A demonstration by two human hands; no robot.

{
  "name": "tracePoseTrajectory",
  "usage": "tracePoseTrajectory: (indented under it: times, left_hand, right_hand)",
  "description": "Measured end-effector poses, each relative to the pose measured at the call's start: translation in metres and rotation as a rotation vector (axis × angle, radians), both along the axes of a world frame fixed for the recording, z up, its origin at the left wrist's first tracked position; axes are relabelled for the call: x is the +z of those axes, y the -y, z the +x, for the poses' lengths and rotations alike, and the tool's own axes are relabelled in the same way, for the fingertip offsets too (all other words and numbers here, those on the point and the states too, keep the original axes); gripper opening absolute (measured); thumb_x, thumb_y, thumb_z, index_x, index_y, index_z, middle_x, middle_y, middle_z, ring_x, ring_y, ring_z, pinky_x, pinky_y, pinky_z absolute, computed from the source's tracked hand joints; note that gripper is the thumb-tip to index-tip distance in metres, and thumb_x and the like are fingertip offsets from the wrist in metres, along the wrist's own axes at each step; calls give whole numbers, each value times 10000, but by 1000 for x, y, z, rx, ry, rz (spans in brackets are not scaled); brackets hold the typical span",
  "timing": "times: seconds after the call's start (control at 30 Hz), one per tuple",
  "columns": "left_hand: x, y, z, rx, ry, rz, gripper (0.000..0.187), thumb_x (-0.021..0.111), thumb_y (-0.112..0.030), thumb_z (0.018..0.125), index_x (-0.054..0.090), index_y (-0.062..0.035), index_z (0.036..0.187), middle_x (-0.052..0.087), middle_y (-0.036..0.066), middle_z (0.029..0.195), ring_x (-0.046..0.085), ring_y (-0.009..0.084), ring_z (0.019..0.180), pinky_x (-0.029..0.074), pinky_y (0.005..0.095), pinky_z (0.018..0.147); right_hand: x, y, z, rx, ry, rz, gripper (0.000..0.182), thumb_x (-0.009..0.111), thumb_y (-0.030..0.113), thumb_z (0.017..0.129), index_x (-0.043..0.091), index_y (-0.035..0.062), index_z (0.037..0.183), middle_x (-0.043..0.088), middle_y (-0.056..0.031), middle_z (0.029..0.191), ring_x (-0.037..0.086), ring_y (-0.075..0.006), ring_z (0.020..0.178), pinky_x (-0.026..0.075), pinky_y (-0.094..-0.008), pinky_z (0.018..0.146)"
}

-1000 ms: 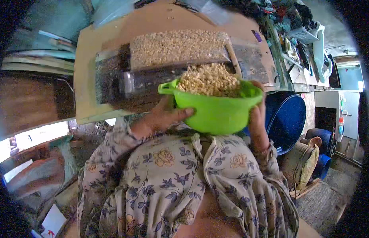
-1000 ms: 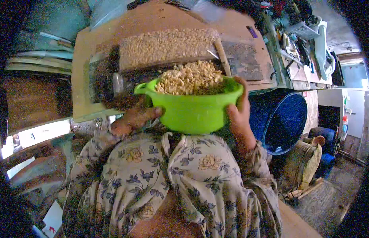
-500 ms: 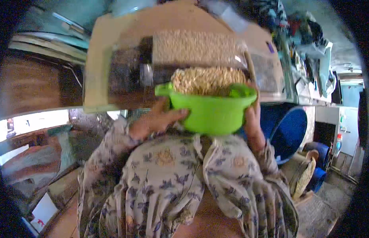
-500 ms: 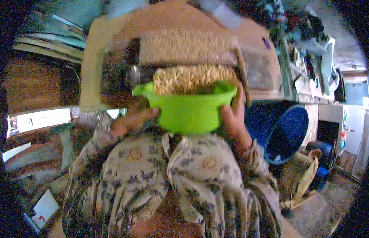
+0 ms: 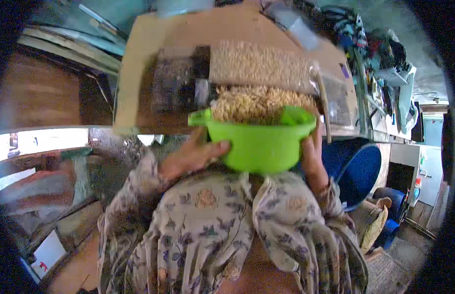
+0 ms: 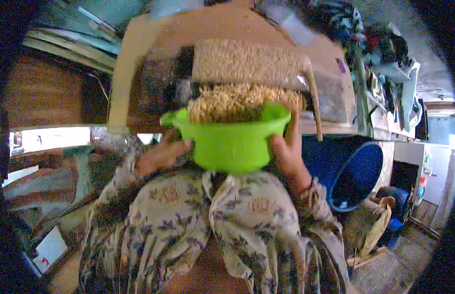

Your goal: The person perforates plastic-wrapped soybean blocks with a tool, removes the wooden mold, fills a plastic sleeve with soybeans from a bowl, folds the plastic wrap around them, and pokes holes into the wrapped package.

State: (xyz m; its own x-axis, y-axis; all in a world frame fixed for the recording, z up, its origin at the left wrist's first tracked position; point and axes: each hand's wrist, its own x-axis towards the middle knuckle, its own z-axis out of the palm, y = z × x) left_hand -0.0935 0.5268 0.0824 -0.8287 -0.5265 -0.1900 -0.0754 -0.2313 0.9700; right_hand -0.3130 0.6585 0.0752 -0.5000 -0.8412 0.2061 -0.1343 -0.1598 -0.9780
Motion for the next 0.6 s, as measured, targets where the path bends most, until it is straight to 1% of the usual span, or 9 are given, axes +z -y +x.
tracePoseTrajectory:
  times: [0.03, 0.13, 0.2, 0.23, 0.33, 0.43, 0.47, 0.57, 0.6]
  left_hand:
    - [2, -6, 1, 41, -178, -55, 519, 591, -280, 793, 363, -7, 1171, 507, 84, 1073, 480, 174, 989, 392, 312, 863]
    - [1, 1, 7, -22, 199, 140, 553, 577, -263, 803, 314, -8, 1216, 465, 97, 1147, 429, 193, 1070, 333, 332, 927]
    - [5, 5, 5, -66, -44, 65, 564, 575, -261, 802, 301, -18, 1231, 463, 98, 1148, 418, 198, 1080, 311, 329, 943]
    - [5, 6, 5, -64, -45, 63, 564, 575, -261, 802, 301, -18, 1231, 463, 98, 1148, 418, 198, 1080, 311, 329, 943]
    - [2, 2, 7, -12, -8, -57, 584, 572, -269, 804, 277, -30, 1249, 448, 96, 1163, 413, 190, 1080, 324, 323, 931]
    - [3, 4, 11, -60, -81, -367, 595, 567, -274, 807, 261, -37, 1259, 430, 104, 1182, 417, 195, 1077, 347, 312, 914]
    - [11, 7, 12, -103, 124, -105, 615, 570, -268, 805, 238, -38, 1269, 411, 107, 1202, 399, 197, 1096, 337, 316, 924]
    - [2, 7, 4, -84, -87, -126, 608, 576, -278, 802, 256, -38, 1259, 441, 101, 1175, 407, 185, 1085, 343, 321, 918]
    - [11, 4, 5, -78, 16, -48, 609, 577, -290, 801, 262, -31, 1254, 452, 101, 1161, 416, 186, 1075, 346, 323, 914]
  right_hand:
    - [-5, 3, -5, 86, -14, -55, 777, 547, 520, 717, 251, 21, 1235, 409, -121, 1123, 406, -206, 1025, 330, -329, 885]
    - [-3, 5, 1, 46, -23, -23, 779, 547, 539, 713, 261, 22, 1222, 414, -120, 1106, 418, -209, 1015, 342, -332, 873]
    - [-4, 7, 2, 29, 11, -24, 786, 554, 541, 707, 262, 24, 1221, 413, -125, 1112, 422, -216, 1017, 349, -333, 867]
    - [-6, 9, 1, 31, 11, -26, 786, 554, 541, 707, 262, 24, 1221, 413, -125, 1112, 422, -216, 1017, 349, -333, 867]
    - [-7, 8, 0, 26, 18, -32, 773, 560, 524, 710, 263, 25, 1219, 414, -126, 1114, 419, -220, 1025, 348, -332, 871]
    - [2, 9, 3, 97, 90, -87, 784, 575, 518, 703, 257, 24, 1222, 413, -127, 1119, 420, -223, 1031, 352, -337, 874]
    - [-1, 10, 2, 52, 60, -33, 802, 581, 528, 694, 252, 25, 1224, 414, -125, 1120, 427, -221, 1025, 358, -335, 870]
    - [-1, 6, 0, 64, 78, -40, 780, 580, 492, 698, 247, 33, 1234, 423, -127, 1126, 450, -214, 1005, 370, -327, 861]
    - [-3, 3, 0, 56, 82, -16, 796, 583, 501, 692, 244, 32, 1238, 421, -132, 1133, 446, -219, 1017, 371, -330, 865]
